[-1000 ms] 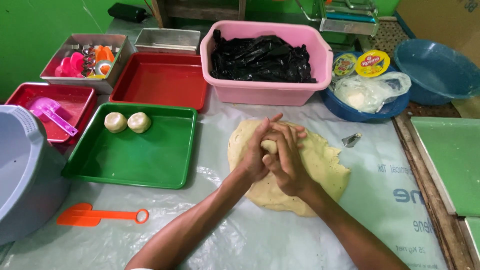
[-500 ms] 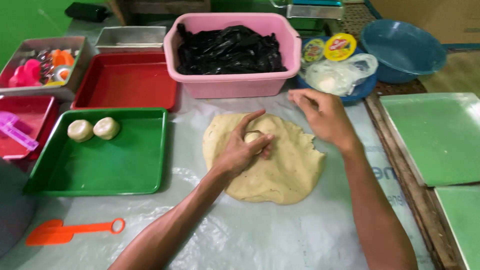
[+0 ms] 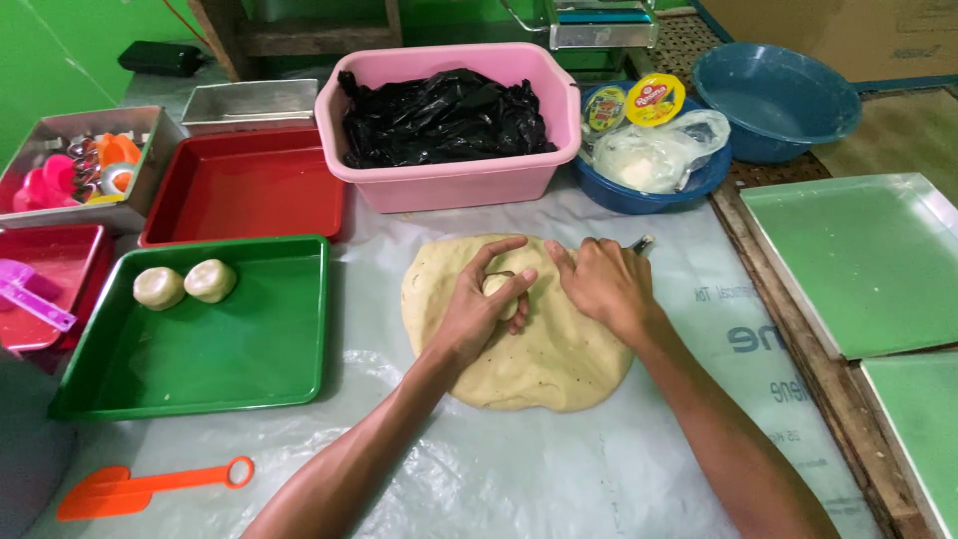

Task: Shaping pieces of dough into round balls and placing them on a tray.

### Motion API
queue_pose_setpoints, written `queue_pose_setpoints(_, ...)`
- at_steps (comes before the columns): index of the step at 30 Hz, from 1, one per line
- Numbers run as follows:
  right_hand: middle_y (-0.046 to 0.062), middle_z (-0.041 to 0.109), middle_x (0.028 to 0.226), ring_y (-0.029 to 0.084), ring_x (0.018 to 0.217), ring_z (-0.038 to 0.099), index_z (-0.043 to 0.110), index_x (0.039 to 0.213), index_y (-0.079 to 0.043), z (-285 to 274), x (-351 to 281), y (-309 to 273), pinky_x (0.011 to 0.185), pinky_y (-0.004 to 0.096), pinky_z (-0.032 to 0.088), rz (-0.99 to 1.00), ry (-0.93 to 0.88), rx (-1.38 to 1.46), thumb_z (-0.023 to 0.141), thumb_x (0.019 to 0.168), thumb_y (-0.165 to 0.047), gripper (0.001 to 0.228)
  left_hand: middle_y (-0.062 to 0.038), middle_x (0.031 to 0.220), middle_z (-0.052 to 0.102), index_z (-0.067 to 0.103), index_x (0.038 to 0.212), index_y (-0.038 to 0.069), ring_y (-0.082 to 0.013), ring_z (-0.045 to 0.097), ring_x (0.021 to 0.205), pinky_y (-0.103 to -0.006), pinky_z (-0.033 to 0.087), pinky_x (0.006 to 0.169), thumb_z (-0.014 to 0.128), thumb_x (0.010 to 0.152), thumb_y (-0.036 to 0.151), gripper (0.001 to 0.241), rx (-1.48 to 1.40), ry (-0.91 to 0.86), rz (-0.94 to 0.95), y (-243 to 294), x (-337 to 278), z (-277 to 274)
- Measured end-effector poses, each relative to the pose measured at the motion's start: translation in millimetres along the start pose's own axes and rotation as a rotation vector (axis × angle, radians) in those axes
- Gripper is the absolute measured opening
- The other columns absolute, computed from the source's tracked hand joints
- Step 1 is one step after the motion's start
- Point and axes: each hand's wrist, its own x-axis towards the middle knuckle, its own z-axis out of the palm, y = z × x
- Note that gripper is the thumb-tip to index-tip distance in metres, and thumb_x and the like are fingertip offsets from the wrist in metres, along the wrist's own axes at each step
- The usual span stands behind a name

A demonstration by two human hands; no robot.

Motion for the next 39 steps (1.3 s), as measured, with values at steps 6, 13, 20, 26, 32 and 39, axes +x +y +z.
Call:
queue_pose_setpoints(6,0.019,0.072,0.104,0.043,0.100,0.073,0.068,0.102,-0.004,15,2,-4,0.085,0.057,0.057,-0.029,0.205,-0.019,0.032,0.103,-0.062,0.068,-0.015,0.056,0.062,0.050,0.141,0.002,-0.0217,0.063,0.044,-0.0284,0.053,0.035,0.075,0.090,0.013,0.058,0.013,-0.019,0.012,-6,4,-1)
queue_pose_setpoints(13,0.017,0.076,0.089,0.046,0.089,0.075,0.067,0.092,-0.007,15,1,1,0.082,0.058,0.056,-0.101,0.282,0.001,0.032,0.104,-0.060,0.064,-0.016,0.057,0.063,0.049,0.140,0.000,-0.0214,0.063,0.044,-0.0285,0.054,0.036,0.076,0.089,0.009,0.058,0.021,-0.034,0.020,-6,5,0)
queue_pose_setpoints(20,0.020,0.071,0.069,0.044,0.080,0.074,0.063,0.068,-0.008,14,0,2,0.074,0.058,0.056,-0.223,0.439,0.054,0.032,0.109,-0.052,0.067,-0.016,0.058,0.063,0.049,0.140,0.000,-0.0207,0.063,0.046,-0.0279,0.054,0.037,0.075,0.088,0.007,0.058,0.003,-0.030,0.007,-8,4,1)
queue_pose_setpoints(26,0.018,0.047,0.045,0.046,0.058,0.061,0.046,0.051,-0.004,16,1,5,0.055,0.048,0.047,-0.341,0.759,0.351,0.054,0.108,-0.030,0.063,-0.015,0.058,0.063,0.050,0.139,-0.001,-0.0199,0.063,0.046,-0.0272,0.053,0.036,0.075,0.087,0.005,0.059,-0.004,-0.014,0.004,-5,3,4)
queue_pose_setpoints(32,0.011,0.032,0.037,0.024,0.038,0.040,0.038,0.047,-0.005,30,11,6,0.049,0.033,0.035,-0.362,0.986,0.593,0.058,0.111,-0.016,0.068,-0.016,0.058,0.063,0.051,0.139,-0.002,-0.0203,0.063,0.045,-0.0280,0.054,0.036,0.076,0.087,0.006,0.058,0.003,-0.011,0.005,-5,3,3)
queue_pose_setpoints(39,0.005,0.028,0.037,0.012,0.043,0.031,0.042,0.045,-0.005,40,18,14,0.051,0.032,0.032,-0.366,1.124,0.766,0.059,0.113,-0.012,0.070,-0.019,0.059,0.064,0.049,0.140,-0.003,-0.0229,0.065,0.046,-0.0306,0.057,0.037,0.076,0.087,0.005,0.060,-0.041,-0.027,0.014,-7,4,0)
